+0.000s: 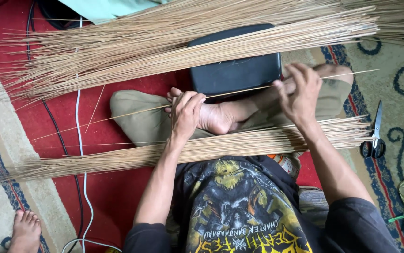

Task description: The person sorts and aligns bundles of thin wooden sticks on the floor.

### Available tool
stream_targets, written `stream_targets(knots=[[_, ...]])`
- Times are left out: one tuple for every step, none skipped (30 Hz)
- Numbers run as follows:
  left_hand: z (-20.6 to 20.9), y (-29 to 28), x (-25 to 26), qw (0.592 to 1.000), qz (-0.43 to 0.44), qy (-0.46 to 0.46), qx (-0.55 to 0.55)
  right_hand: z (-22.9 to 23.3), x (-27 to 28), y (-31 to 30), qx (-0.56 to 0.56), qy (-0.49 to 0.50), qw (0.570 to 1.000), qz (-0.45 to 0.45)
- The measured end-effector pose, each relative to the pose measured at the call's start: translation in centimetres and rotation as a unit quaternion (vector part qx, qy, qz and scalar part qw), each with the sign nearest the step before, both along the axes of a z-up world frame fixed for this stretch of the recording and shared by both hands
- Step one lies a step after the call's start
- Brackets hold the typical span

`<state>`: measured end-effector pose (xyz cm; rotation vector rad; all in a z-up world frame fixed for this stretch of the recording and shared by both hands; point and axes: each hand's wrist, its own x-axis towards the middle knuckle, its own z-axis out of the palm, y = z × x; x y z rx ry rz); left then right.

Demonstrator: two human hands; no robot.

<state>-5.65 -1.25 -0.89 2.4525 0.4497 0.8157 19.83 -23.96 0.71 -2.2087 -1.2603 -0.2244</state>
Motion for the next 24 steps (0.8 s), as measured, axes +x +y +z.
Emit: stream_targets(knots=[[0.0,-0.1,-0.1,1.000,0.000,0.001,-0.001,-0.4,-0.7,0.2,-0.001,0.001,1.000,0.000],[0.0,-0.1,-0.3,1.000,0.001,0.003,-0.005,-0.7,-1.4,0.4,-0.017,0.010,0.999,0.034],[0.0,0.0,-0.1,1.000,0.000,0.001,-0.008,-1.0,-1.7,0.8,-0.031,0.016,0.997,0.066],[-0.3,0.1,0.0,1.000,-0.001,-0.002,-0.007,-1.3,-1.9,1.4,-0.031,0.013,0.997,0.065],[-0.4,0.2,0.0,1.000,-0.003,-0.001,-0.005,-1.6,-2.0,2.1,-0.020,0.022,0.998,0.047],[-0.6,0.3,-0.1,1.000,-0.006,-0.001,-0.004,-1.8,-2.1,2.9,-0.010,0.031,0.999,0.028],[-0.7,0.4,-0.1,1.000,-0.005,-0.002,-0.002,-1.9,-1.8,3.8,-0.008,0.030,0.999,0.029],[-0.8,0.6,-0.1,1.000,-0.005,0.002,-0.002,-1.9,-1.5,4.7,-0.028,0.003,0.999,0.028],[-1.0,0.8,0.0,1.000,-0.007,0.005,-0.002,-2.0,-1.2,5.6,-0.049,-0.025,0.998,0.025],[-1.2,1.2,0.2,1.000,-0.007,0.004,0.000,-2.0,-0.8,6.4,-0.047,-0.026,0.998,0.025],[-1.4,1.4,0.1,1.000,-0.009,-0.001,-0.003,-2.1,-0.6,7.0,-0.057,-0.042,0.997,0.033],[-1.6,1.6,0.1,1.000,-0.011,-0.005,-0.005,-2.1,-0.3,7.6,-0.067,-0.057,0.995,0.042],[-1.7,1.7,0.2,1.000,-0.010,-0.007,-0.004,-2.5,-0.1,7.8,-0.065,-0.059,0.995,0.043],[-1.8,1.9,0.2,1.000,-0.010,-0.005,-0.003,-3.0,0.1,8.0,-0.081,-0.087,0.992,0.041],[-1.9,1.8,-0.2,1.000,-0.009,0.001,-0.007,-3.5,-0.1,7.9,-0.099,-0.109,0.988,0.039],[-1.8,1.9,-0.1,1.000,-0.008,0.003,-0.010,-3.1,-0.2,7.8,-0.102,-0.107,0.988,0.041],[-1.7,2.0,0.0,1.000,-0.011,-0.001,-0.007,-2.6,-0.3,7.6,-0.097,-0.111,0.988,0.033],[-1.6,2.1,0.1,1.000,-0.014,-0.005,-0.005,-2.1,-0.4,7.4,-0.093,-0.115,0.989,0.026],[-1.6,2.3,0.4,1.000,-0.014,-0.006,-0.004,-2.0,-0.1,7.1,-0.092,-0.116,0.989,0.026],[-1.7,2.5,0.6,1.000,-0.014,-0.011,-0.006,-1.9,0.1,6.7,-0.096,-0.120,0.988,0.008],[-1.9,2.1,0.4,1.000,-0.014,-0.011,-0.014,-1.9,-0.1,5.7,-0.106,-0.118,0.987,-0.010],[-1.7,1.6,0.0,1.000,-0.014,-0.007,-0.019,-1.8,-0.4,4.5,-0.111,-0.114,0.987,-0.009],[-1.5,1.7,0.2,1.000,-0.017,-0.004,-0.018,-1.6,0.0,3.8,-0.117,-0.131,0.984,-0.036],[-1.3,1.8,0.5,1.000,-0.021,-0.001,-0.018,-1.3,0.3,3.0,-0.123,-0.148,0.979,-0.062]])
